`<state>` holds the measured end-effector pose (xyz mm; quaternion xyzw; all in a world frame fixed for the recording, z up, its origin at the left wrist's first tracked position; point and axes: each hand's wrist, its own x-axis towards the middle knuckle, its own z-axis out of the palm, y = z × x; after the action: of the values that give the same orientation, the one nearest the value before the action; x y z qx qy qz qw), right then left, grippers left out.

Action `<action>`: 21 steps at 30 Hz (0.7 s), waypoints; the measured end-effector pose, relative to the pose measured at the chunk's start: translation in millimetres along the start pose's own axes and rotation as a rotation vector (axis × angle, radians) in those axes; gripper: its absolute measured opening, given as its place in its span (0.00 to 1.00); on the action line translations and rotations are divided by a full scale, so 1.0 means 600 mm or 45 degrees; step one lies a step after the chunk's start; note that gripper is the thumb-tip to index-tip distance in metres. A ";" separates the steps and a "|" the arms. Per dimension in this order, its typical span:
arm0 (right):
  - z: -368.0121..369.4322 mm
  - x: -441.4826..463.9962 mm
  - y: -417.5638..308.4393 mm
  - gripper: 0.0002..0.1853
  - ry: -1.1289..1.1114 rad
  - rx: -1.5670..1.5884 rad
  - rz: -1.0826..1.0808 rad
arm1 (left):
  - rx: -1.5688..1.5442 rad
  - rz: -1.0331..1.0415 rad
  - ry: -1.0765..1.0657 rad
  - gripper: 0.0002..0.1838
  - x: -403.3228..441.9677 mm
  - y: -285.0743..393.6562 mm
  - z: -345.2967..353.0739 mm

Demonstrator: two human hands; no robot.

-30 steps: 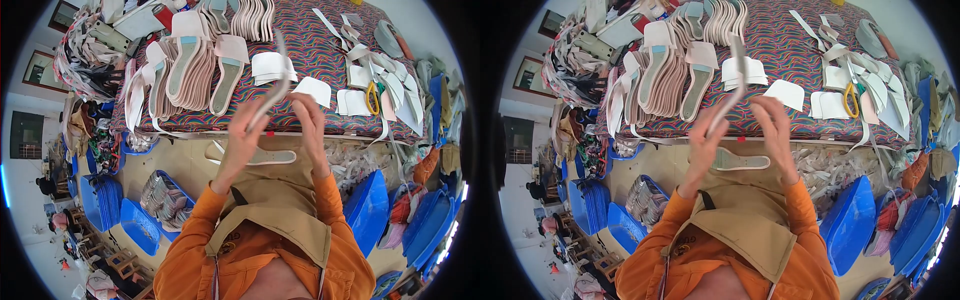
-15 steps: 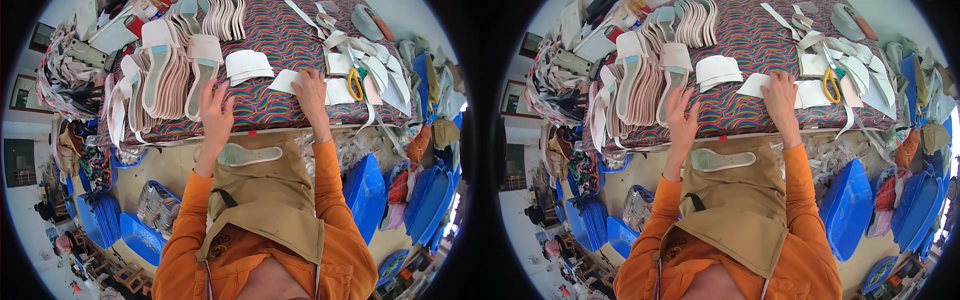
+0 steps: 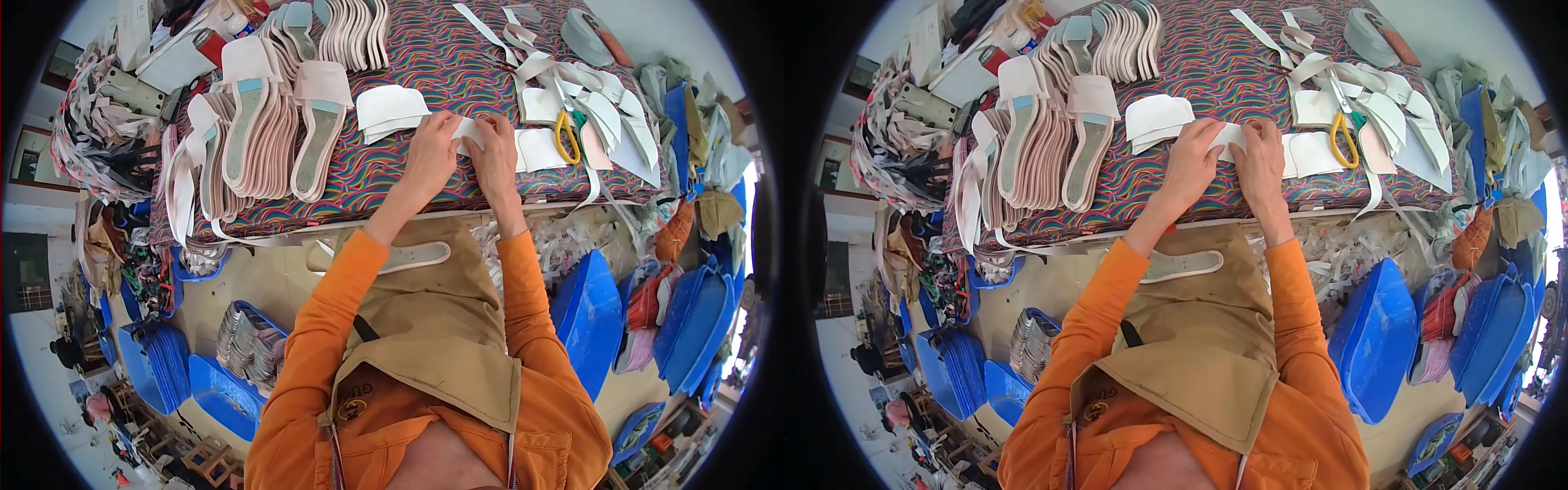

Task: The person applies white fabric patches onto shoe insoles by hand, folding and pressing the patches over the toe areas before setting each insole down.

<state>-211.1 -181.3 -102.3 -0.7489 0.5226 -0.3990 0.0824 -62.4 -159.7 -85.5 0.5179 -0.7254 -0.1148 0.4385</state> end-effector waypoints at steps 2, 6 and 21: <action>0.001 -0.001 0.000 0.20 0.007 0.000 -0.007 | 0.154 0.039 -0.051 0.24 0.013 -0.011 0.015; 0.004 -0.001 -0.001 0.18 0.034 -0.018 -0.025 | 0.264 0.030 -0.164 0.27 0.022 -0.021 0.024; -0.032 -0.014 -0.014 0.09 -0.030 0.021 -0.196 | 0.220 0.109 -0.048 0.22 0.020 -0.037 0.034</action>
<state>-219.3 -164.6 -89.3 -0.7907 0.4594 -0.3997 0.0636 -64.6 -185.4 -105.2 0.5201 -0.7622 -0.0427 0.3831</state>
